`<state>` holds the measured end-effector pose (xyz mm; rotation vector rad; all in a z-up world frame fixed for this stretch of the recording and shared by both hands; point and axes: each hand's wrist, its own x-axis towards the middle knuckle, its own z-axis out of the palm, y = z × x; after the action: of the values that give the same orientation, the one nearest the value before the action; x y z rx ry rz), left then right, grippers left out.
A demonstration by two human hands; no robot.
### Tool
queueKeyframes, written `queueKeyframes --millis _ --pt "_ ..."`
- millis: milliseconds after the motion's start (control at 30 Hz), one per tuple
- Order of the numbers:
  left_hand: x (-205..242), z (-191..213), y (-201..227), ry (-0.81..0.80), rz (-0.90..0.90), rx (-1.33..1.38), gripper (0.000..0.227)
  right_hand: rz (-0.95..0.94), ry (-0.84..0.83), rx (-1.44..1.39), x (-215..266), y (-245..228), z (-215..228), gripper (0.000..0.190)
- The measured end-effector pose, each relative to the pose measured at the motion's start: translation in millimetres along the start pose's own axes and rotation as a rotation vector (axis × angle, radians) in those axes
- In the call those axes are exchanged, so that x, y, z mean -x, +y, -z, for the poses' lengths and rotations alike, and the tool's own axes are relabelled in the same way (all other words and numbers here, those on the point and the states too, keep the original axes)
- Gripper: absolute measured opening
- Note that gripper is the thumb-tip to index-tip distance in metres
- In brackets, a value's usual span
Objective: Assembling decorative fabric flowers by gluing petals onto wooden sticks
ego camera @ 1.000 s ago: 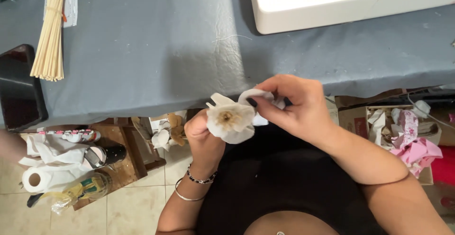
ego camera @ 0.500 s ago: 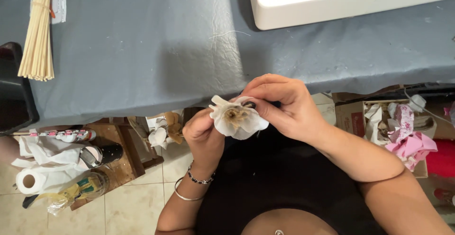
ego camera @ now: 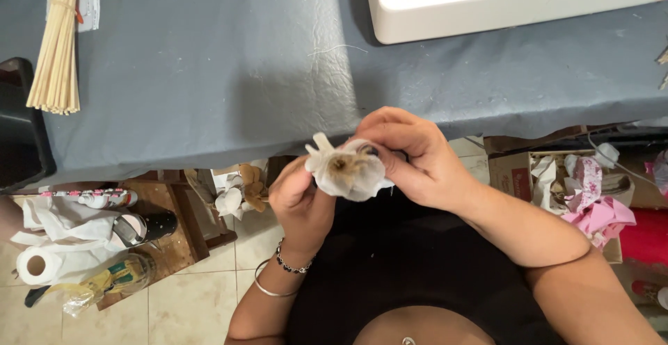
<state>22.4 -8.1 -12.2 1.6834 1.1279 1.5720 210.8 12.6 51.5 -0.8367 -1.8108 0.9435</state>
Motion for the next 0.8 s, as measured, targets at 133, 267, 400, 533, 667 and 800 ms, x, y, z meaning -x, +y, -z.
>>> queueKeyframes --millis 133,267,400,533,667,800 --pt "-3 -3 -2 0.047 0.031 -0.012 0.011 -0.235 0.036 -0.207 15 9 7 0.039" --pt "8 -3 -28 0.091 0.153 -0.001 0.036 -0.187 0.030 -0.046 13 7 10 0.029" --pt "32 -3 -79 0.144 0.017 0.248 0.009 -0.105 0.205 0.071 14 16 0 0.010" --pt "27 -11 -62 0.124 -0.017 0.301 0.010 -0.105 0.324 0.156 5 9 -7 0.012" --pt "24 -11 -62 0.133 -0.079 0.240 0.013 -0.149 0.299 0.037 6 6 -4 0.007" --pt "32 -11 -79 0.161 -0.098 0.266 0.011 -0.180 0.212 -0.087 5 -1 0 0.004"
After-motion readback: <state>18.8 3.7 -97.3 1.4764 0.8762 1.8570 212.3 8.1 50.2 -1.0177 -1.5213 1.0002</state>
